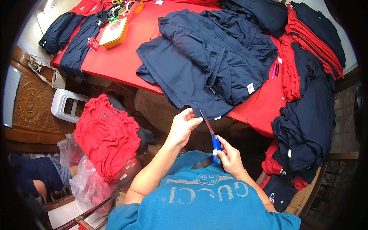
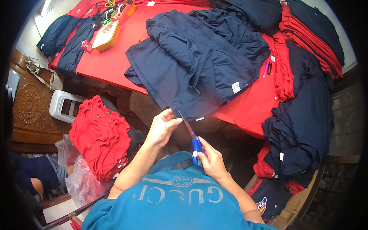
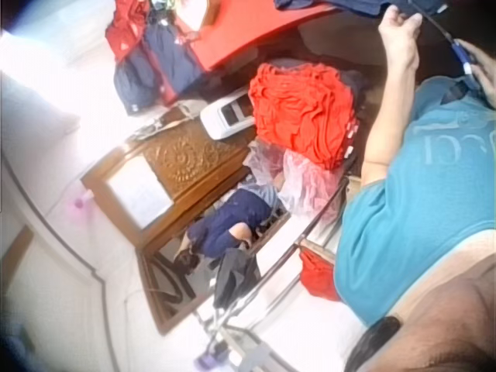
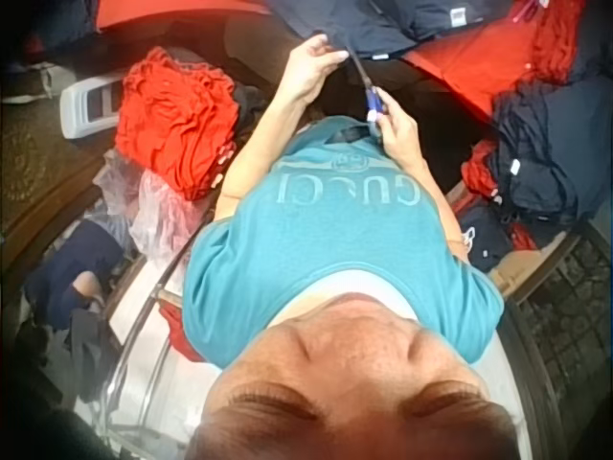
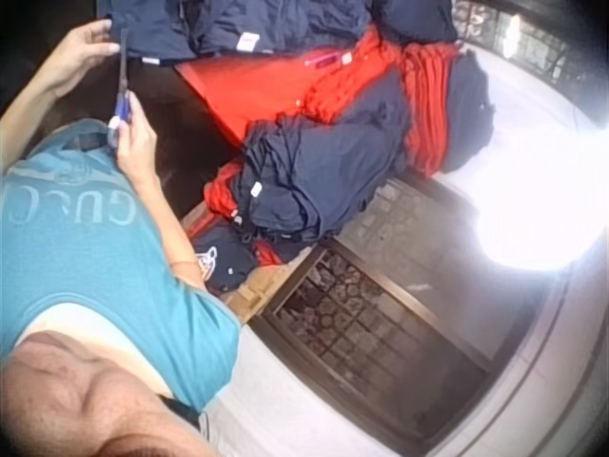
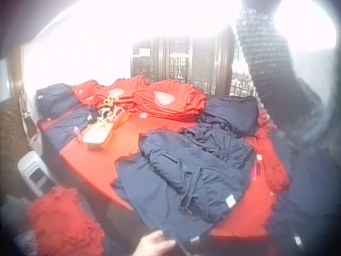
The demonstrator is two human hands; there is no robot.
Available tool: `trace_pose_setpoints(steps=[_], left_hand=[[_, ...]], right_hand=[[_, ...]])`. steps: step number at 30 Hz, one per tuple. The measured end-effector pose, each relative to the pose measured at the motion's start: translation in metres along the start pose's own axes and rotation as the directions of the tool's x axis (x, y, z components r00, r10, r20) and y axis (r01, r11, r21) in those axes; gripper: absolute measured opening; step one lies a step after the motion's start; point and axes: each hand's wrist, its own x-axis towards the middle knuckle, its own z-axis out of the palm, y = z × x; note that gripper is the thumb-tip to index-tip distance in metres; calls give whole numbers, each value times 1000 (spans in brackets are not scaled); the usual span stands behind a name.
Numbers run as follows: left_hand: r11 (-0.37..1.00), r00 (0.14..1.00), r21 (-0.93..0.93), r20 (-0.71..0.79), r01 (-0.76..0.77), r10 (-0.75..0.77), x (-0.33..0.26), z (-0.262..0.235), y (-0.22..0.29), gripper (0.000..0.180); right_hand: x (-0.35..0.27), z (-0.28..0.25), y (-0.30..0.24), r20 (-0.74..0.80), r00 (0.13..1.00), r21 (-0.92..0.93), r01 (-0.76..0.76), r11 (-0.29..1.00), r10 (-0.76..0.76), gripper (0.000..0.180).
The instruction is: The person uses scissors to cut tags off dark blue shirts laid out on a red table. They repeatedly pick up shirts, cut the tags, and place them in a pile. Another person is visible in the background also working with shirts.
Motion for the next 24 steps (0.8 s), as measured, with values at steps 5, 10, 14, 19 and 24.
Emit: trace_pose_setpoints(steps=[5,10,14,19,24], left_hand=[[1000,1000,-23,-1,-2,2,1,0,2,34],[998,1000,-54,-15,23,-24,2,-11,-4,37],[998,1000,-58,22,5,-3,-3,-3,-3,39],[998,999,-47,-14,35,-35,-6,2,-1,40],[993,995,-91,-69,70,-76,-3,-2,-1,37]], right_hand=[[3,1,1,10,996,31,-87,996,87,53],[8,3,5,5,996,13,89,996,-89,56],[16,1,5,19,994,34,103,994,-104,57],[20,-3,16,88,996,250,-43,967,22,56],[18,-11,16,171,980,342,-156,926,102,54]])
